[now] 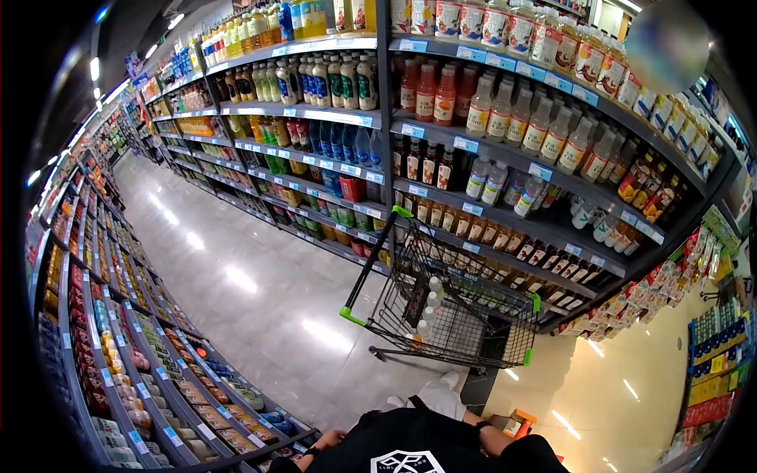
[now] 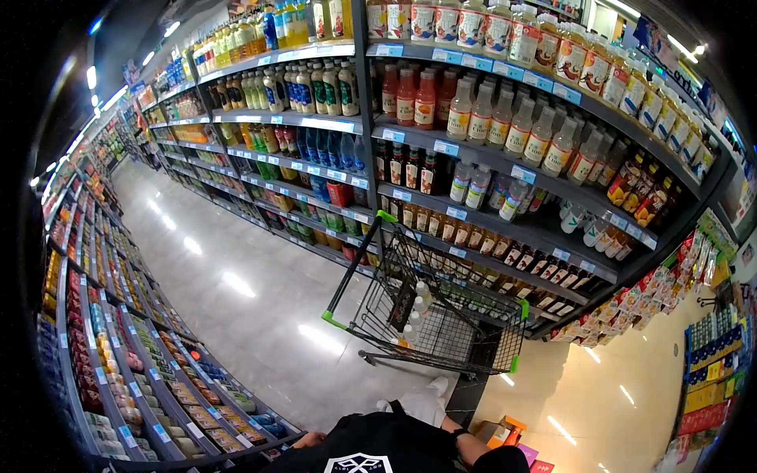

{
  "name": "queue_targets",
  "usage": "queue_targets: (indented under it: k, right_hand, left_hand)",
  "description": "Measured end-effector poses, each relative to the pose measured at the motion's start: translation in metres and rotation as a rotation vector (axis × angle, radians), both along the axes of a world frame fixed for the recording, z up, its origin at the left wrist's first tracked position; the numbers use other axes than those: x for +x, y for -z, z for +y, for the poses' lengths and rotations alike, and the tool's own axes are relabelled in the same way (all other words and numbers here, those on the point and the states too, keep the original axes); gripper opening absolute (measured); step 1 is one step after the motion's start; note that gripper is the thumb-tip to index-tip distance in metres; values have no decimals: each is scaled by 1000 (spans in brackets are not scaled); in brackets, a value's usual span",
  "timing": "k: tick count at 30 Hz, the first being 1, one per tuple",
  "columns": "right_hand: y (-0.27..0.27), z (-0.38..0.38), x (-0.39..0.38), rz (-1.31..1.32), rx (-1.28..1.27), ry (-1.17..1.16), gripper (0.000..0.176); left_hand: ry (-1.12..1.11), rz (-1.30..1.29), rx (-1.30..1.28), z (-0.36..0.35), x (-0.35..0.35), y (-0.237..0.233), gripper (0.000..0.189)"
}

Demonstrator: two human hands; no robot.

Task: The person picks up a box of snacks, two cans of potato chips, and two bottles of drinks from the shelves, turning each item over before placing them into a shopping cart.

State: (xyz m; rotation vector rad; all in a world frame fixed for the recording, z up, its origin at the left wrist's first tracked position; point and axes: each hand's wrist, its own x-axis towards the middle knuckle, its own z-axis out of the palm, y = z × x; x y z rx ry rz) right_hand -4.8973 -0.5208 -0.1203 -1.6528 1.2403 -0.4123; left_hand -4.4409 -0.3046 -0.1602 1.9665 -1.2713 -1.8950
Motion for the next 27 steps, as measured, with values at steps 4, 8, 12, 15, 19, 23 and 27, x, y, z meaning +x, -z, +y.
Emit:
queue_targets:
  k: [4,8,12,15,19,23,27]
  right_hand:
    - [3,-5,10,28,-14,-24,33]
    - [-7,-7,6,83,-29,-48,34]
    - [-13,-2,-13,149,-57,-70,34]
    - [-17,10,-34,199,-84,-99,35]
    - [-24,25,-59,291,-122,-161,36]
    - [-93,39,-57,379,-77,-221,39]
    - [-107,69,-77,288,-409,179,24]
  left_hand:
    - [121,-99,-23,6,5,10,34]
    - [27,-138,-70,26,-9,24,37]
    - [-136,-144,-40,29,-23,34,40]
    - [-292,-30,0,32,-26,57,42]
    - [-351,-106,-4,25,-40,47,45]
    - [-347,-74,8,16,-42,31,42]
    - [-273,-239,-96,12,-29,34,34]
